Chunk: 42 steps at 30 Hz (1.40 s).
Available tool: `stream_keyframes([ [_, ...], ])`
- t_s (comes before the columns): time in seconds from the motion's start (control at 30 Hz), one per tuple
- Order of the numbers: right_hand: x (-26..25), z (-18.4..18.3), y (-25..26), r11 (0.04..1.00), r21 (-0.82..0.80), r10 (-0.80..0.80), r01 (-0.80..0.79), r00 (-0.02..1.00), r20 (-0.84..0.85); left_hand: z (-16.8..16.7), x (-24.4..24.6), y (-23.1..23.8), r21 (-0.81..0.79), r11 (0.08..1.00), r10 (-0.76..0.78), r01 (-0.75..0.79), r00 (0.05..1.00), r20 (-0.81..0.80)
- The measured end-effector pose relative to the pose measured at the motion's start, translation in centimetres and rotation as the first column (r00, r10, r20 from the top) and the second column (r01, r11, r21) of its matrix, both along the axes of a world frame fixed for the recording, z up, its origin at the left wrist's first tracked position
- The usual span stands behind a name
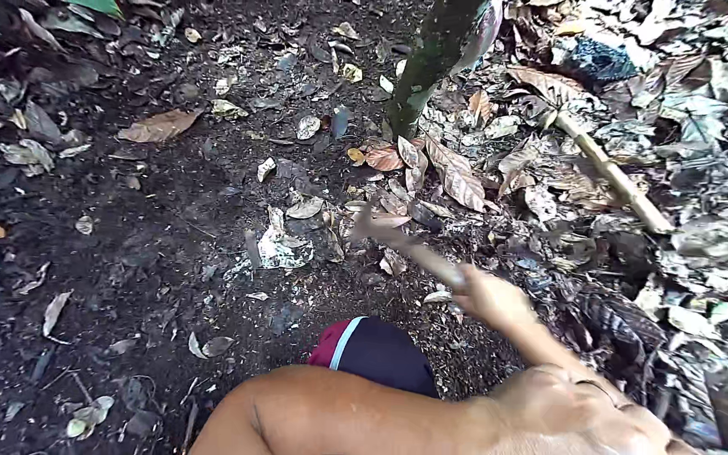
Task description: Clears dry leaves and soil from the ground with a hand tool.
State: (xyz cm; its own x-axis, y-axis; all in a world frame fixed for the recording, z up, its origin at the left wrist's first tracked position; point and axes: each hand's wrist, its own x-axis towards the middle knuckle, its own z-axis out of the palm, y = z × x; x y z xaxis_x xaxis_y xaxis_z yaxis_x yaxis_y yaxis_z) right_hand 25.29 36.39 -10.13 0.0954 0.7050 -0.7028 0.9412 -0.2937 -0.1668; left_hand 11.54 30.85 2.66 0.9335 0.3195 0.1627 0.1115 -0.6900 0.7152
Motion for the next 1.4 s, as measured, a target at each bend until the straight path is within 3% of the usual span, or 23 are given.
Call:
stream_keyframes([
  [0.13, -16.8, -5.0, 5.2, 0.943, -0.013, 0.32, -0.333, 0.916, -0.241, -0.4, -1.3, 1.6, -0.014, 0.996, 0.084, -0.084, 0.996, -0.013],
  [0.23, -20.4, -8.3, 6.3, 0.915, -0.042, 0.383, -0.401, 0.898, -0.214, -0.5, -2.4, 2.8, -0.055, 0.995, 0.083, -0.089, 0.991, -0.108],
  [0.3, -16.1, -10.0, 5.8, 0.943, -0.1, 0.303, -0.317, 0.944, -0.129, -0.9, -3.2, 3.1, -0.047, 0.994, 0.087, -0.094, 0.987, -0.136],
  [0.37, -7.6, -10.9, 5.2, 0.972, -0.137, 0.19, -0.189, 0.982, -0.008, -1.3, -3.9, 3.6, -0.028, 0.994, 0.102, -0.106, 0.986, -0.13],
  [0.47, 6.7, -9.5, 3.1, 0.996, -0.089, 0.016, 0.002, 0.981, 0.194, -1.2, -4.5, 4.2, -0.057, 0.996, 0.057, -0.067, 0.987, -0.15],
  [0.57, 17.4, -5.6, 1.0, 0.961, 0.019, -0.262, 0.276, 0.884, 0.387, -0.8, -5.0, 4.4, -0.078, 0.995, 0.05, -0.06, 0.992, -0.119],
  [0.67, 22.4, -2.5, -0.7, 0.882, 0.154, -0.464, 0.446, 0.758, 0.458, -0.7, -5.1, 4.2, -0.073, 0.995, 0.072, -0.074, 0.997, -0.031],
  [0.77, 17.9, 1.1, -0.8, 0.873, 0.212, -0.487, 0.438, 0.802, 0.346, -0.7, -4.9, 4.4, -0.079, 0.995, 0.059, -0.059, 0.998, 0.006],
  [0.87, 7.2, 2.1, 2.2, 0.96, 0.101, -0.278, 0.262, 0.939, 0.201, -0.6, -4.4, 4.4, -0.075, 0.996, 0.053, -0.049, 0.998, 0.04],
  [0.93, -0.9, 0.6, 5.3, 0.998, 0.043, -0.053, 0.05, 0.996, 0.072, -0.5, -4.3, 4.2, -0.062, 0.995, 0.081, -0.076, 0.994, 0.075],
  [1.0, -8.6, -2.4, 8.6, 0.99, 0.049, 0.135, -0.133, 0.989, -0.058, -0.5, -4.3, 4.1, -0.053, 0.993, 0.111, -0.107, 0.99, 0.086],
  [1.07, -14.4, -5.4, 11.6, 0.973, 0.077, 0.225, -0.216, 0.966, -0.129, -0.6, -4.6, 3.9, -0.063, 0.99, 0.133, -0.13, 0.99, 0.045],
  [1.13, -16.3, -6.9, 14.2, 0.982, 0.04, 0.189, -0.186, 0.974, -0.124, -0.6, -5.2, 3.9, -0.074, 0.986, 0.152, -0.152, 0.988, 0.001],
  [1.23, -9.6, -8.1, 14.9, 0.999, -0.013, -0.031, 0.031, 0.999, -0.028, -0.9, -6.2, 4.0, -0.093, 0.98, 0.176, -0.175, 0.984, 0.0],
  [1.3, -0.4, -9.2, 13.1, 0.991, 0.041, -0.134, 0.13, 0.987, 0.09, -1.1, -6.6, 4.4, -0.083, 0.982, 0.172, -0.171, 0.985, 0.0],
  [1.4, 12.5, -7.2, 7.4, 0.975, 0.057, -0.221, 0.213, 0.929, 0.298, -1.3, -6.9, 5.1, -0.061, 0.984, 0.165, -0.166, 0.986, -0.017],
])
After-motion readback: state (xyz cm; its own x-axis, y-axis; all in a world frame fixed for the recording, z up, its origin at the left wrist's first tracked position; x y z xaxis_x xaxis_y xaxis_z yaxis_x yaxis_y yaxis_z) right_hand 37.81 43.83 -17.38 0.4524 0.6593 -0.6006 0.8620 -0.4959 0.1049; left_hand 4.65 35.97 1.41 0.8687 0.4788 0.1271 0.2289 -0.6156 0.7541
